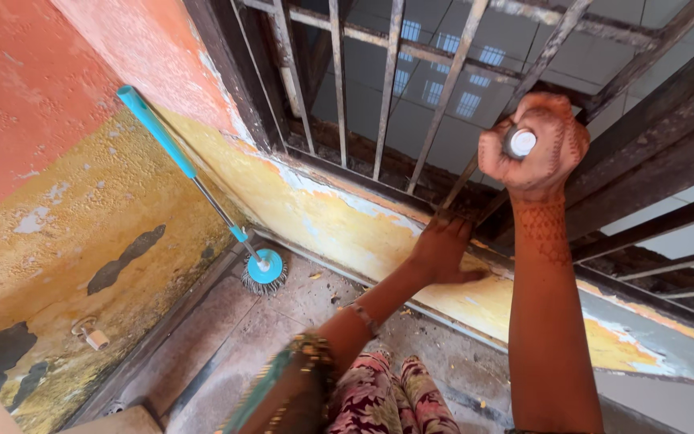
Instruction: The person cleans a metal window grille by spraying a liquid from a small bottle and wiping the bars with a cloth. The person systematically moves along the grille, treating vertical and horizontal bars.
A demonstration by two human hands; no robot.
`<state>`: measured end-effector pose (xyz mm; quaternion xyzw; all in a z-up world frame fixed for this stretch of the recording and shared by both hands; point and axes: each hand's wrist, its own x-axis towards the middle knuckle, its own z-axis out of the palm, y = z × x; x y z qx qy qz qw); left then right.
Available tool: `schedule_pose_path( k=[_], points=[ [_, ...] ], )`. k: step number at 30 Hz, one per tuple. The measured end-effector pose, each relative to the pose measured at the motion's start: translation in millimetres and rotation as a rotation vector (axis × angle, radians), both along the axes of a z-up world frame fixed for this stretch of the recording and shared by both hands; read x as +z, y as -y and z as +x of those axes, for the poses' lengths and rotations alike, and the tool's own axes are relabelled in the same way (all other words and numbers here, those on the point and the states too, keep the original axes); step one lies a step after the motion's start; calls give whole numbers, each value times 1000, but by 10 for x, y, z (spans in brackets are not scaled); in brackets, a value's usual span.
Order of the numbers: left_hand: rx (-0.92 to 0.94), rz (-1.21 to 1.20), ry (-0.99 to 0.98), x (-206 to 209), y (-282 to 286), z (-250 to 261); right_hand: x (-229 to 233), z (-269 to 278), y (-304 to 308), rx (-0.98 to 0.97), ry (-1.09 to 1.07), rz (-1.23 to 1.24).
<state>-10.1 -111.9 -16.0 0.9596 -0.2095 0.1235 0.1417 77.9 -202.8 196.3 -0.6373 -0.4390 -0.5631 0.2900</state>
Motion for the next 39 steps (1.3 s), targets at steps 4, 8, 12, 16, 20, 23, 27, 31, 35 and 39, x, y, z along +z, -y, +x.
schedule_pose_path(
  k=[4, 8, 12, 16, 20, 23, 27, 31, 35, 39],
  points=[
    [-61, -53, -87, -176, -191, -223, 9, -18, -29, -43, 39, 6],
    [-4, -5, 37, -124, -76, 116, 0, -27, -17, -80, 34, -14],
    [18, -68, -197, 59, -213, 331, -21, -22, 48, -81, 18, -26],
    [168, -136, -140, 106, -797, 270, -125, 90, 113, -55, 27, -17],
    [284, -116, -177, 167, -1608, 321, -249, 245, 198, -47, 53, 14],
    [431, 23, -106, 163, -2127, 392, -271, 364, 228, -18, 83, 19],
    [550, -32, 74, 51, -2505, 251, -334, 253, 326, -37, 21, 0],
    [462, -36, 221, -18, -2656, 129, -347, 250, 431, -84, -13, -44],
    [526, 32, 21, -40, -2669, 310, -373, 240, 415, -57, -103, -36],
    [695, 102, 83, -199, -2338, 456, -239, 182, 348, -22, -72, -63]
  ],
)
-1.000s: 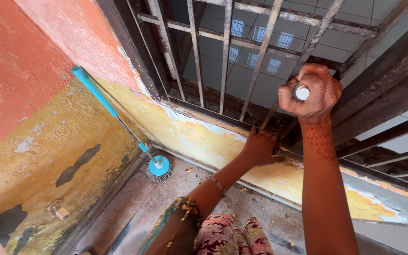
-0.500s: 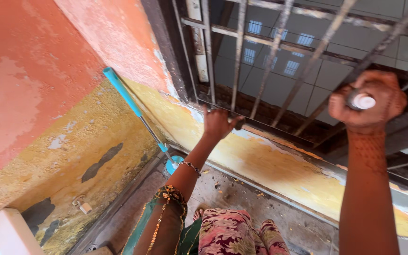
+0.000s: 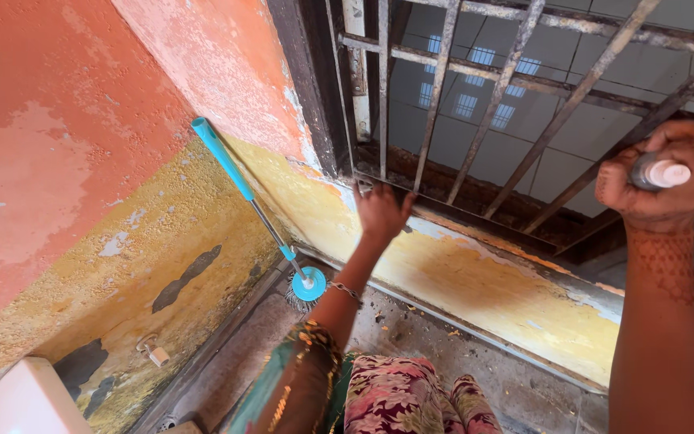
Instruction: The person cleans a metal window grille by spraying a liquid from a small bottle and wiping the bars with a cloth. The person systematically moves along the grille, treating vertical and horizontal bars.
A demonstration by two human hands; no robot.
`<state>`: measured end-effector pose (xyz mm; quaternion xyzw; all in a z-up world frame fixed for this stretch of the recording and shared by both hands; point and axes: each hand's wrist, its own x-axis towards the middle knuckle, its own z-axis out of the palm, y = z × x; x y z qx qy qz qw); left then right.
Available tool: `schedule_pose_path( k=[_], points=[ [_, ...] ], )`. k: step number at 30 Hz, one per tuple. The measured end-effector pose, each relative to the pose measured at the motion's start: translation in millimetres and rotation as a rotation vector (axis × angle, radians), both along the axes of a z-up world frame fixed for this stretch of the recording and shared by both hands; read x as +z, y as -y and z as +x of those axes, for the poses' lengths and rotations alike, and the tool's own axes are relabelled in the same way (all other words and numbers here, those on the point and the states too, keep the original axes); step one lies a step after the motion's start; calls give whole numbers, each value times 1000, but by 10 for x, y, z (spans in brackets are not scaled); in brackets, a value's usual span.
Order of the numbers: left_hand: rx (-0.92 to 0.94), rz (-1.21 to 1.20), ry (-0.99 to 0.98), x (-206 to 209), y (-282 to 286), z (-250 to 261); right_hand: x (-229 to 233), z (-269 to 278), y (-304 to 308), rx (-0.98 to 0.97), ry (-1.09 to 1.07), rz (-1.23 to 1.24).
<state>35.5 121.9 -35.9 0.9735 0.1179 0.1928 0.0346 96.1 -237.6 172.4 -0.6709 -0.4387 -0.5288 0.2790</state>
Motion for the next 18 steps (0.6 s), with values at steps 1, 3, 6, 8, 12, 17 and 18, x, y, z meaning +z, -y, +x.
schedule_pose_path(
  k=[1, 3, 6, 8, 12, 17, 18],
  points=[
    [-14, -74, -17, -44, 104, -10, 85, -1, -12, -8, 59, -29],
    [-46, -222, -54, -138, 357, -77, 201, -78, -60, -84, 98, -61],
    [-252, -376, 244, -198, 636, -191, 217, -234, -184, -62, -90, 15],
    [-298, -774, 161, -70, 778, -334, 239, -400, -164, -88, -290, 64],
    [-334, -2098, -134, 345, 874, -629, -284, -1086, -314, -105, -661, 136],
    [-652, -2612, -202, 836, 963, -1172, -1250, -1864, -624, 334, -1484, 531],
    [-673, -2634, -209, 883, 1023, -1235, -1369, -1956, -662, 371, -1610, 567]
  ],
)
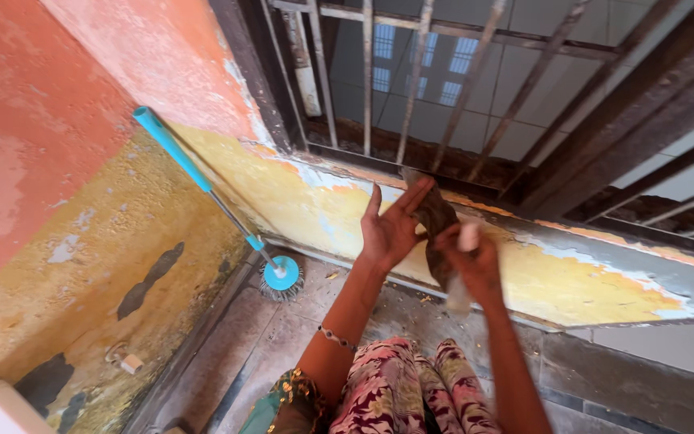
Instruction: The person cleans a metal window grille by spraying a liquid from a small bottle and wiping the bars with a cloth. The person systematically moves along the grille, treating vertical and horizontal bars.
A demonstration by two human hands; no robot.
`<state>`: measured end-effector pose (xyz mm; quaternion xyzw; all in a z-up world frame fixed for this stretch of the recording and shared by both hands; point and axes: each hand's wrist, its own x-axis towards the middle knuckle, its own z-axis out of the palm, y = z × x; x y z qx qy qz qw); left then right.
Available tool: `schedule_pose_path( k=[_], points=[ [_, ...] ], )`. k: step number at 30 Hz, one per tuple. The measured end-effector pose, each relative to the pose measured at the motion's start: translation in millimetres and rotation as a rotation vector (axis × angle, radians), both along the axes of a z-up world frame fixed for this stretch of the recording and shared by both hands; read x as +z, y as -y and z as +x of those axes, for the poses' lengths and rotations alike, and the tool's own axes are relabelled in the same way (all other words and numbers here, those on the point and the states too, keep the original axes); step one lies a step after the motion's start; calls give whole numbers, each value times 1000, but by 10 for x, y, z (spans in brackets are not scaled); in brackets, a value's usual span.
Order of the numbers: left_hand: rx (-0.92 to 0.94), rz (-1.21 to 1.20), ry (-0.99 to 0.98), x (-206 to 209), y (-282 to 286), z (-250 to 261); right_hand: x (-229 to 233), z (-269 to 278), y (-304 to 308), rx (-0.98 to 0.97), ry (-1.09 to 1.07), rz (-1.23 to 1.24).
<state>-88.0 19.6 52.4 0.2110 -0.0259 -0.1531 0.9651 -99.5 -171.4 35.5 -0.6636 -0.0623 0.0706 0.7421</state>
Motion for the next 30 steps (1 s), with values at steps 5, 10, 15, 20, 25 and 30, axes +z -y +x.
schedule_pose_path(
  k=[5, 10, 15, 20, 25, 30],
  points=[
    [-8, 97, 113, -77, 463, -224, -125, -246, -137, -278, -60, -179],
    [60, 415, 221, -357, 706, -341, -240, -268, -58, -319, 19, -2],
    [94, 498, 305, -341, 702, -506, -470, -339, -32, -233, -98, 306],
    [-94, -41, 76, 79, 355, -475, -673, -372, -17, -256, -69, 259],
    [-147, 2, 83, 202, 232, -512, -771, -386, -99, -206, -67, 334],
    [-144, 8, 132, 162, 129, -520, -817, -328, -198, -187, -151, 330]
  ],
)
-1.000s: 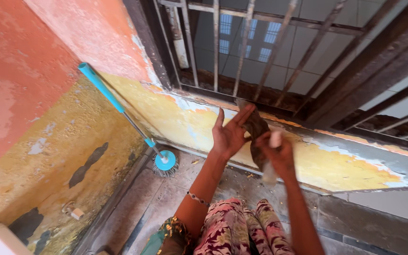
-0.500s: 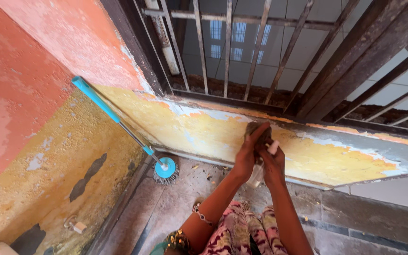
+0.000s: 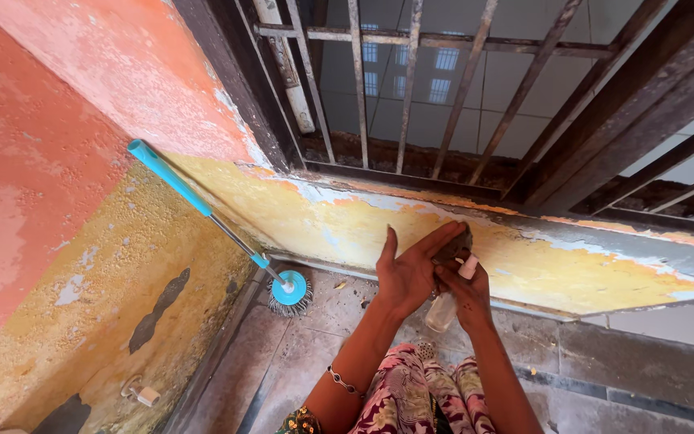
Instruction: The person cleans a metal window grille by spraying a liquid from a small bottle and wiping the bars with a cloth. The person systematically moves along the grille, treating vertical and horizontal bars.
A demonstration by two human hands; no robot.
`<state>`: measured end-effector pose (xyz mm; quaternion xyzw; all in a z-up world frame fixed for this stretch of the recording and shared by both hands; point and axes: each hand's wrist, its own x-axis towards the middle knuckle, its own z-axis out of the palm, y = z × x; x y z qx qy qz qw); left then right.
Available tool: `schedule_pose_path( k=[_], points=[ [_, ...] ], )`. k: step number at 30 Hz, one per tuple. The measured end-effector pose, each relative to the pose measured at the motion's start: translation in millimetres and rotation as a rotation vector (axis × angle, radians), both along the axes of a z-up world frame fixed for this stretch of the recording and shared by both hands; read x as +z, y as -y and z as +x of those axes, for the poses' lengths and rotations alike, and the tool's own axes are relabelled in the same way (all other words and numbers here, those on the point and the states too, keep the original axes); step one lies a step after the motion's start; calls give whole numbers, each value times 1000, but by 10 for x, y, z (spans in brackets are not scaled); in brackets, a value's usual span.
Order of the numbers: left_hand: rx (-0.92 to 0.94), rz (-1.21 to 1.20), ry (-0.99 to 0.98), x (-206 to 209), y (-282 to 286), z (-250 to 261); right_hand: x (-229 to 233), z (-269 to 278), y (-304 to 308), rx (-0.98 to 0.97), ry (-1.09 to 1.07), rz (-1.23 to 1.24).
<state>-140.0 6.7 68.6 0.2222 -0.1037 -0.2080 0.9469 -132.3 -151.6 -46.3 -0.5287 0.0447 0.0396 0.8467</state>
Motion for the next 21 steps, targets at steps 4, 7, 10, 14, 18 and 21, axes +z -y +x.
schedule_pose_path(
  k=[4, 7, 10, 14, 18, 21],
  points=[
    [-24, -47, -35, -32, -153, 41, -127, 108, -42, 97, -26, 9],
    [18, 157, 157, -164, -256, 62, -347, 192, -41, 156, -108, 24],
    [127, 526, 434, -312, -322, 63, -584, 215, -110, 190, -74, 79],
    [328, 1087, 643, -370, -166, 59, -727, 234, -370, 75, -55, 97],
    [472, 1345, 722, -298, -159, 5, -711, 164, -445, 51, -144, 169],
    [569, 1407, 816, -267, -135, 30, -718, 158, -409, 59, -190, 267]
  ],
)
